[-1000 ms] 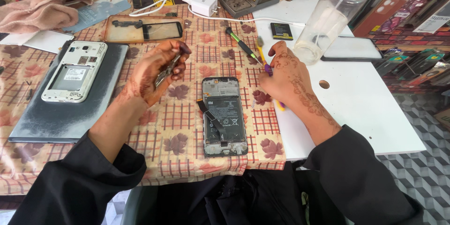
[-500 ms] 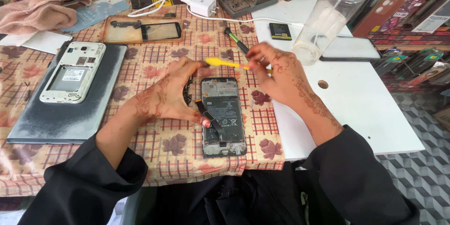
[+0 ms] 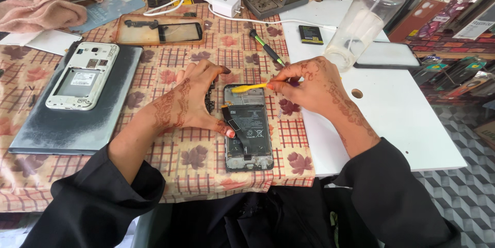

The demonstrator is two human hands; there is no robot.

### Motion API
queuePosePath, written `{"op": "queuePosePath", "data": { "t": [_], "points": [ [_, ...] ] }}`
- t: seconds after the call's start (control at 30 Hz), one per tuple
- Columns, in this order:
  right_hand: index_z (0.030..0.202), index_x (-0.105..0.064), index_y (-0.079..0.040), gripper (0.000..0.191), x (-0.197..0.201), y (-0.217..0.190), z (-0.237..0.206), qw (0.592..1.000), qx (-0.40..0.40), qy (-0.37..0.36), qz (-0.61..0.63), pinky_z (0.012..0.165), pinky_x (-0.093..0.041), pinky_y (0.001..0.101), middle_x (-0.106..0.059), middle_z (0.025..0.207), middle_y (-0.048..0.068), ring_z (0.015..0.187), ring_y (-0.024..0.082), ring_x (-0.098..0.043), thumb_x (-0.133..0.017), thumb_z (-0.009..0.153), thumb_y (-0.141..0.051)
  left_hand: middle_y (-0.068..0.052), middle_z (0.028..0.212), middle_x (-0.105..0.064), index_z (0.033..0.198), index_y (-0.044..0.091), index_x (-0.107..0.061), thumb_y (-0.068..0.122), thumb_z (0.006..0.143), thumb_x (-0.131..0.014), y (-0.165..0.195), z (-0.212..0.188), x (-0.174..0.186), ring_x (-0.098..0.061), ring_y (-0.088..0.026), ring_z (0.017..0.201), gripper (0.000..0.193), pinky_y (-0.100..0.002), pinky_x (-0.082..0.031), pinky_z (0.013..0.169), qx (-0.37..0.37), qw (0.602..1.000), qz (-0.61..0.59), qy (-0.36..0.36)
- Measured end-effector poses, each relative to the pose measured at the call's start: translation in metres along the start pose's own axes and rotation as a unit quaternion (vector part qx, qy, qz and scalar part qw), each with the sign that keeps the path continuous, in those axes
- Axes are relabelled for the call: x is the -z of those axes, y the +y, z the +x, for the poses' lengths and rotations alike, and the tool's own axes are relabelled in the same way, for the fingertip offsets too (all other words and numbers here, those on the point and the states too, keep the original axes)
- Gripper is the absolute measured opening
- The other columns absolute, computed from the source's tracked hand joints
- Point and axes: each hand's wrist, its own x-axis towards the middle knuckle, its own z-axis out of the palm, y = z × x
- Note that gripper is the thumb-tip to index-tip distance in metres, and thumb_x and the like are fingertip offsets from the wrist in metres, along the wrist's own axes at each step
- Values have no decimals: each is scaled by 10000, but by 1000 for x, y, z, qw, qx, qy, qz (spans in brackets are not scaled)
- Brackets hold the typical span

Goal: The person disassembles a smartphone by removing screws and lifting the motherboard. They clean the motherboard with a toothbrush, then reposition it and secure it with screws. The work occurs on a cluttered table with tools and phone parts.

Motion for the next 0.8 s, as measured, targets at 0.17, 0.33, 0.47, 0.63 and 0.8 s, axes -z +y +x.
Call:
{"op": "queuePosePath", "data": {
  "t": [0.17, 0.33, 0.47, 0.63, 0.8],
  "points": [
    [942, -842, -212, 178, -7, 5, 3, 994, 69, 70, -50, 597, -528, 302, -783, 818, -22, 661, 147, -706, -845, 823, -345, -160, 1267, -510, 1351, 14, -519, 707, 409, -938, -1, 1, 2, -439, -360, 1267, 1243, -517, -301, 1047, -45, 996, 10, 82],
    [949, -843, -222, 153, -12, 10, 5, 988, 104, 95, -66, 591, -519, 301, -786, 864, -36, 670, 156, -703, -835, 842, -332, -83, 1182, -550, 1200, 152, -707, 593, 509, -932, -5, -1, 3, -484, -293, 1183, 851, -467, -336, 1043, -87, 993, -47, 66],
    [972, -838, -222, 136, -13, 10, 6, 985, 117, 107, -60, 575, -513, 295, -785, 892, -49, 676, 149, -698, -820, 870, -311, -41, 1093, -577, 932, 214, -835, 506, 535, -955, -7, -3, 3, -528, -241, 1129, 507, -415, -332, 996, -144, 985, -85, 42],
    [945, -837, -203, 125, -4, 10, 3, 985, 148, 70, -60, 576, -521, 289, -776, 847, -39, 674, 139, -701, -825, 858, -292, -17, 1039, -593, 849, 203, -845, 488, 520, -957, -7, -3, 5, -570, -204, 1091, 449, -387, -304, 938, -165, 981, -95, 42],
    [914, -835, -189, 147, 12, 16, 5, 983, 166, 44, -69, 603, -537, 283, -775, 822, -33, 699, 130, -713, -838, 829, -308, -3, 970, -586, 801, 195, -851, 449, 505, -963, -4, -4, 5, -598, -166, 997, 406, -394, -295, 922, -111, 992, -65, 5]
  ]
}}
